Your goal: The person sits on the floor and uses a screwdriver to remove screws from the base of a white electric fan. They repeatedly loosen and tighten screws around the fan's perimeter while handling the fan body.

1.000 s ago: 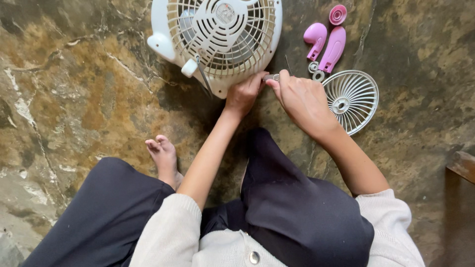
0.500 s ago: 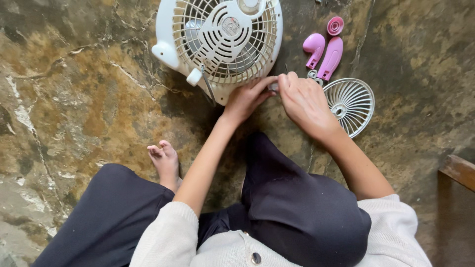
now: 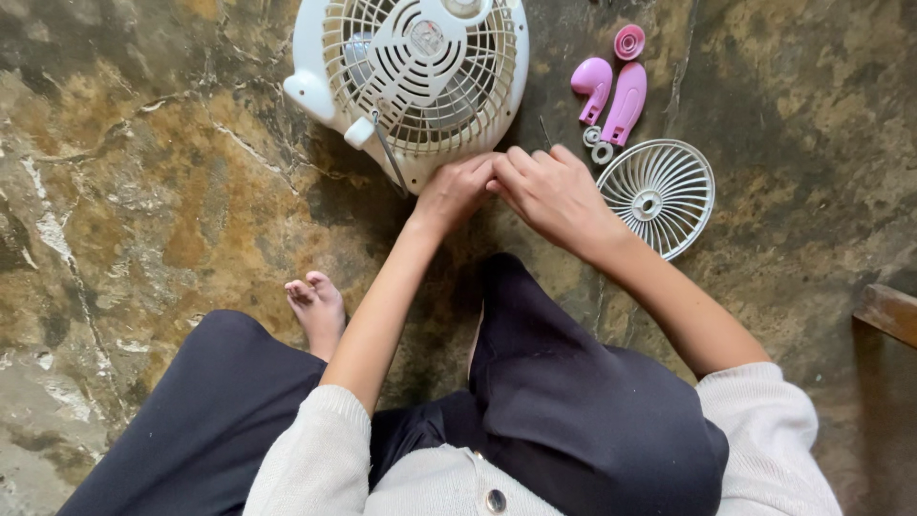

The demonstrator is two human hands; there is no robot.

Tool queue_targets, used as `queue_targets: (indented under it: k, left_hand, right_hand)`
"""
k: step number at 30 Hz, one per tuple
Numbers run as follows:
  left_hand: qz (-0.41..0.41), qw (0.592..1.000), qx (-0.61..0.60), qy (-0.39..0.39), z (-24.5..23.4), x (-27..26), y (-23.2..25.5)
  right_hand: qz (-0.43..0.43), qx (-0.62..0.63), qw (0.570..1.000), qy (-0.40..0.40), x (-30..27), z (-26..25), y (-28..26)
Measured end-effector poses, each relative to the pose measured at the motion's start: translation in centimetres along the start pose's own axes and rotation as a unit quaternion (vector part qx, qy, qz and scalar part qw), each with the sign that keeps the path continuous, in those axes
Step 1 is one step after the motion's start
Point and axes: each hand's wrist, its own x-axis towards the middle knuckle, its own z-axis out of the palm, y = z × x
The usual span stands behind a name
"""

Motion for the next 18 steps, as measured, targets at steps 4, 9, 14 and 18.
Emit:
queue_targets:
  k: [4, 9, 14, 18]
  left_hand:
    - [0.011, 0.991, -0.039, 0.124, 1.5, -0.1, 0.5]
    - [-0.057, 0.991, -0.070, 0.098, 0.9, 0.4, 1.7]
    - [-0.010, 0.991, -0.131, 0.006, -2.1, 1.4, 1.3]
    - [-0.082, 0.973, -0.175, -0.128, -3.8, 1.1, 0.7]
  right_hand:
    - [0.131, -0.003, 0.986, -0.108, 0.1, 1.0, -0.4]
    - [0.102, -0.011, 0.991, -0.090, -0.6, 1.6, 0.7]
    - [0.028, -0.025, 0.999, -0.026, -0.6, 0.5, 2.0]
    - [-0.051, -0.007, 0.998, -0.031, 0.6, 0.5, 0.2]
